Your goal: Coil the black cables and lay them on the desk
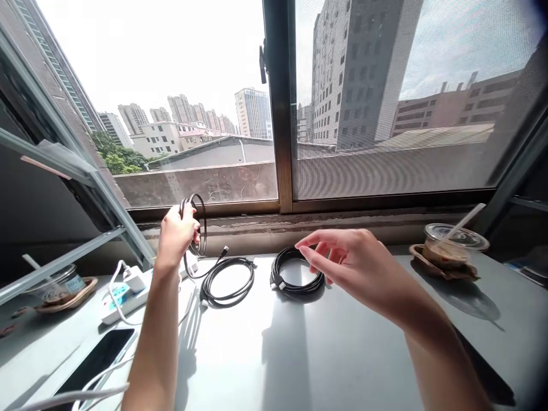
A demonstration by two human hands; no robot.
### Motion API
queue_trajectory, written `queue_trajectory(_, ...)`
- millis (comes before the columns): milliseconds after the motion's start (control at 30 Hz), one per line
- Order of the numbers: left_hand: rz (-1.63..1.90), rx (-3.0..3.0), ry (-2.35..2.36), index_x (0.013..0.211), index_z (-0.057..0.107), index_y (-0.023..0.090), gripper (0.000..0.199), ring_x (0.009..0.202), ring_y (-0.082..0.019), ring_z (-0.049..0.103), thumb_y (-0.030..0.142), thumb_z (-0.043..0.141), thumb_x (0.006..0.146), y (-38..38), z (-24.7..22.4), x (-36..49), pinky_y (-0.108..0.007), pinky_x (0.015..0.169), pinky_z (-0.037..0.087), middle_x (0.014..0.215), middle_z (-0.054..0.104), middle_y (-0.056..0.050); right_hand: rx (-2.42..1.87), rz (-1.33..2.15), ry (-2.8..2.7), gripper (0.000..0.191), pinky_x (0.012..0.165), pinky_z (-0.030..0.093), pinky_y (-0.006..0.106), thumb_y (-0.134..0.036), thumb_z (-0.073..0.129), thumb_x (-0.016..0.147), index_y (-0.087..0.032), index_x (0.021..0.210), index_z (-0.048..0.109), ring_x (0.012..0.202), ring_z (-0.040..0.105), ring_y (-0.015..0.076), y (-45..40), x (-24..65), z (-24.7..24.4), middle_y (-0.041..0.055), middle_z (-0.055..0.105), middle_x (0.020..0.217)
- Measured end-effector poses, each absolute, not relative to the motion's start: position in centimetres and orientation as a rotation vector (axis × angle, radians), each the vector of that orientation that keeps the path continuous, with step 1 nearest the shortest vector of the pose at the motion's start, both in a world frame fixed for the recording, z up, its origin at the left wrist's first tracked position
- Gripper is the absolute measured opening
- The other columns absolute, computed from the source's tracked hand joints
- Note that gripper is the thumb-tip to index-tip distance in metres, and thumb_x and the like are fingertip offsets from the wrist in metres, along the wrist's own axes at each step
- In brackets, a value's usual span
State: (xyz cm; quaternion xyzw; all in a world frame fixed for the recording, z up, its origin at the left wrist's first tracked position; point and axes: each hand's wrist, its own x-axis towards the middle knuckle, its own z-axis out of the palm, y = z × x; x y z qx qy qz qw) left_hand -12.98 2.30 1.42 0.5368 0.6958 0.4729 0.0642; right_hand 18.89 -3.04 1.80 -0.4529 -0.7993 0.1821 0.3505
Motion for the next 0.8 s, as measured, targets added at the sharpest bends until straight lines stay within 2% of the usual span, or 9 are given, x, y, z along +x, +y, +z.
queue_trajectory(67,1.625,1.538,1.814,0.096,0.044,0.022,0.033,0.042,-0.011,0.044,0.052,0.040,0.085,1.7,2.1,-11.0,-0.028,0.054,0.044,0.052,0.041,0.009,-1.207,0.463,-2.097,0.025,0.053,0.037,0.024,-0.045,0.052,0.085,-0.029,0.084,0.071,0.056,0.060,0.0128,-2.8,18.3,1.6,-0.0033,0.066,0.064)
queue_trajectory(100,1.655,1.530,1.690,0.095,0.045,0.021,0.030,0.044,-0.011,0.047,0.048,0.046,0.083,1.4,2.4,-10.0,-0.031,0.060,0.047,0.053,0.044,0.009,-1.221,0.459,-2.112,0.025,0.053,0.037,0.024,-0.045,0.052,0.086,-0.029,0.084,0.071,0.056,0.060,0.0128,-2.7,18.0,1.4,-0.0033,0.067,0.065)
queue_trajectory(200,1.775,1.553,1.575,0.096,0.052,0.015,0.029,0.076,-0.017,0.064,0.030,0.059,0.072,0.6,2.6,-6.8,-0.036,0.090,0.045,0.074,0.064,-0.001,-1.209,0.471,-2.143,0.026,0.055,0.037,0.024,-0.043,0.051,0.087,-0.027,0.085,0.071,0.058,0.060,0.0124,-2.4,17.1,1.1,-0.0028,0.068,0.070)
queue_trajectory(267,1.836,1.603,1.489,0.105,0.054,0.014,0.040,0.096,-0.021,0.063,0.029,0.061,0.069,-0.2,2.2,-4.9,-0.038,0.099,0.041,0.096,0.067,-0.006,-1.137,0.494,-2.140,0.027,0.056,0.037,0.024,-0.044,0.051,0.087,-0.026,0.089,0.071,0.060,0.060,0.0116,-2.4,16.6,0.9,-0.0022,0.069,0.076)
queue_trajectory(367,1.775,1.747,1.441,0.120,0.053,0.019,0.048,0.114,-0.024,0.056,0.037,0.060,0.076,-1.8,1.4,-2.6,-0.040,0.104,0.037,0.115,0.063,-0.007,-0.971,0.577,-2.122,0.032,0.058,0.039,0.023,-0.049,0.053,0.087,-0.024,0.099,0.069,0.065,0.060,0.0107,-2.6,16.1,0.8,-0.0010,0.070,0.087)
queue_trajectory(500,1.541,1.837,1.384,0.130,0.050,0.024,0.055,0.122,-0.027,0.051,0.050,0.054,0.082,-3.4,0.8,-0.4,-0.039,0.104,0.040,0.127,0.057,-0.006,-0.719,0.741,-2.096,0.031,0.059,0.040,0.020,-0.045,0.054,0.087,-0.022,0.104,0.065,0.073,0.059,0.0099,-3.4,15.8,0.9,-0.0001,0.067,0.100)
queue_trajectory(600,1.429,1.794,1.232,0.132,0.050,0.026,0.056,0.116,-0.028,0.055,0.056,0.047,0.084,-3.8,0.6,0.3,-0.037,0.095,0.049,0.125,0.059,-0.005,-0.573,0.876,-2.058,0.027,0.060,0.041,0.020,-0.041,0.053,0.089,-0.018,0.099,0.063,0.074,0.057,0.0100,-3.9,15.8,1.1,-0.0001,0.065,0.092)
queue_trajectory(733,1.381,1.806,1.175,0.121,0.060,0.025,0.047,0.106,-0.027,0.060,0.053,0.048,0.085,-3.9,0.8,0.0,-0.036,0.085,0.053,0.115,0.065,-0.004,-0.428,1.135,-1.921,0.024,0.073,0.046,0.021,-0.037,0.047,0.093,-0.017,0.098,0.059,0.081,0.059,0.0106,-3.1,15.9,0.9,0.0008,0.063,0.087)
queue_trajectory(800,1.409,1.836,1.213,0.112,0.065,0.025,0.039,0.103,-0.026,0.061,0.049,0.048,0.086,-3.9,1.2,-0.4,-0.037,0.088,0.052,0.109,0.068,-0.003,-0.393,1.254,-1.823,0.024,0.076,0.049,0.023,-0.037,0.044,0.094,-0.017,0.100,0.056,0.079,0.060,0.0102,-2.2,16.0,0.8,0.0014,0.062,0.088)
